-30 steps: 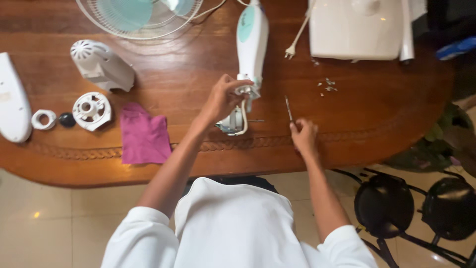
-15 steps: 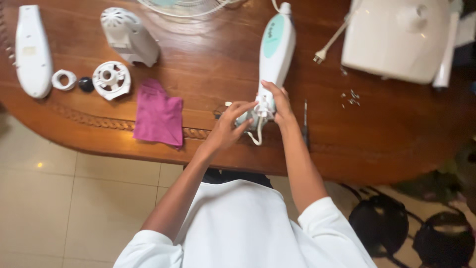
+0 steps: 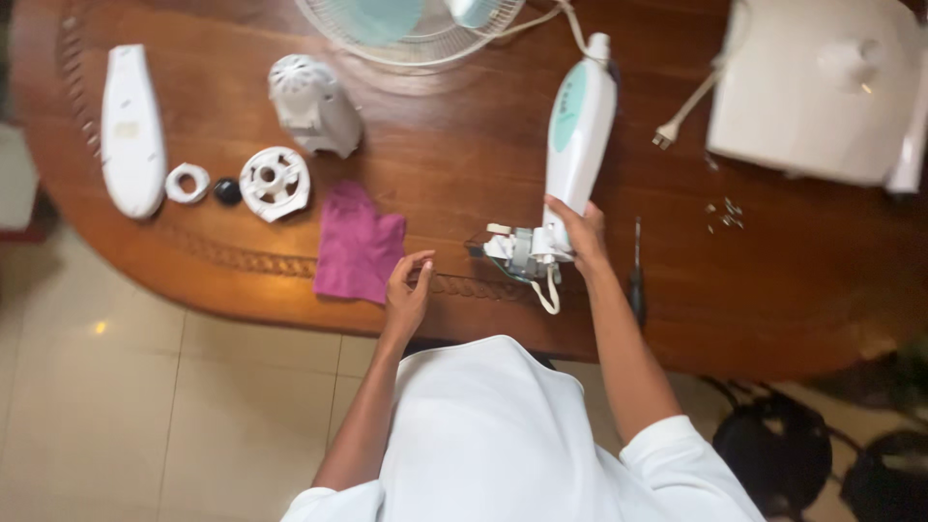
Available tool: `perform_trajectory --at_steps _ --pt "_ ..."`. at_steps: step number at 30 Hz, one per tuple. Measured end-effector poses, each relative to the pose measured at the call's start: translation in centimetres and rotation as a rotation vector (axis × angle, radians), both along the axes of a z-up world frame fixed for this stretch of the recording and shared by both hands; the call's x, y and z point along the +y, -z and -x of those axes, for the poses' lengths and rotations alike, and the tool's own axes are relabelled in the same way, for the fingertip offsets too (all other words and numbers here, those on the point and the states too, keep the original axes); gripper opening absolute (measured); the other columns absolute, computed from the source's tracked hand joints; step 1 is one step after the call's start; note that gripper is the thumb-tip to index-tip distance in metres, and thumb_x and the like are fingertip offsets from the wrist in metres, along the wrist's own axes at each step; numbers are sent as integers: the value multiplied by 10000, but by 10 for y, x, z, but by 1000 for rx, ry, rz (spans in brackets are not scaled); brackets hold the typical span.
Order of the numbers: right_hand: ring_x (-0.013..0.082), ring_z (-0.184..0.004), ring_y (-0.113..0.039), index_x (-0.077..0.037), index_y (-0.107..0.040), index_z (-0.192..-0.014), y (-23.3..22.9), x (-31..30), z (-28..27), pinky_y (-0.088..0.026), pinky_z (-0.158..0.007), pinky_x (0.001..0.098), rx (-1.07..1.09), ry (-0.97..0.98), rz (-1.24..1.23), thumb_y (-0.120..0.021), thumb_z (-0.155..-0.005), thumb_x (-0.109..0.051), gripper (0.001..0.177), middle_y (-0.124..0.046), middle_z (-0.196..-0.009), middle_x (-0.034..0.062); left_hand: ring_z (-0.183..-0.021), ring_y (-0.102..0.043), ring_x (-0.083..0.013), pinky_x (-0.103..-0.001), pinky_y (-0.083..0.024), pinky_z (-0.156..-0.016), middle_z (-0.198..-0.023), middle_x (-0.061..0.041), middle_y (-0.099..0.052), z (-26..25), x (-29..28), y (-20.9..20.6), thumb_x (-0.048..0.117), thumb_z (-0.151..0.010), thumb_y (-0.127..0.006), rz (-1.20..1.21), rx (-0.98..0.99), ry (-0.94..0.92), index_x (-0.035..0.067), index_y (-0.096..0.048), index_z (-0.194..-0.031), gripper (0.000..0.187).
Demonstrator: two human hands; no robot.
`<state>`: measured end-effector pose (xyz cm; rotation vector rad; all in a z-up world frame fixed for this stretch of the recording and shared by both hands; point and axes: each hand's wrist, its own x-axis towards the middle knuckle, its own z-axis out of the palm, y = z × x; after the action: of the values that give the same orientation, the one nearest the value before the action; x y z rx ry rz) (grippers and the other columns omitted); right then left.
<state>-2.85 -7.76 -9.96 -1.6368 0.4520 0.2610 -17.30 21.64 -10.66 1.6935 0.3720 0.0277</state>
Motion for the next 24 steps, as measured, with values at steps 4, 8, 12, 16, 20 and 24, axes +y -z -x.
perform_trajectory --at_steps 4,8,12,16,20,24 --pt "229 -930 -738 52 -617 -1252 4 -9 1 -601 -798 346 6 64 145 -864 -784 -308 640 -735 -1103 181 -965 -672 -157 -282 -542 -830 -1094 -61 -687 -24 -16 -26 172 -1023 -629 -81 -49 128 74 -711 -1212 228" --pt "329 -1046 -646 84 -533 -1384 7 -28 11 -527 -863 410 -432 115 632 -882 -790 -208 748 -679 -1183 223 -1053 -645 -245 -346 -513 -914 -1151 -110 -667 -44 -41 -46 135 -997 -654 -168 -228 266 70 -701 -1203 221" --pt "216 -1035 -681 -36 -647 -1259 28 -63 30 -554 -898 351 -380 101 491 -814 -911 -230 433 -702 -1144 121 -1176 -590 -303 -391 -484 -991 -1214 -141 -622 -56 -65 -57 101 -1000 -654 -181 -329 366 71 -695 -1201 207" --pt "149 -1020 -679 -30 -688 -1195 59 -105 91 -554 -886 303 -288 120 281 -721 -986 -200 271 -733 -1098 73 -1201 -571 -322 -422 -469 -1013 -1240 -148 -615 -66 -89 -59 154 -1001 -664 -224 -365 418 91 -705 -1181 195" --pt "118 -873 -681 -13 -695 -1136 90 -148 151 -566 -794 266 -211 214 280 -683 -995 -172 213 -724 -979 41 -1213 -547 -378 -525 -410 -1017 -1259 -192 -601 -87 -104 -47 353 -966 -707 -468 -361 406 85 -686 -1259 398" --pt "83 -803 -669 -2 -703 -1120 99 -161 178 -544 -733 225 -162 166 303 -672 -1003 -147 189 -717 -907 32 -1172 -529 -427 -666 -363 -925 -1231 -226 -622 -110 -114 -39 691 -754 -755 -800 -352 600 30 -645 -1375 914"
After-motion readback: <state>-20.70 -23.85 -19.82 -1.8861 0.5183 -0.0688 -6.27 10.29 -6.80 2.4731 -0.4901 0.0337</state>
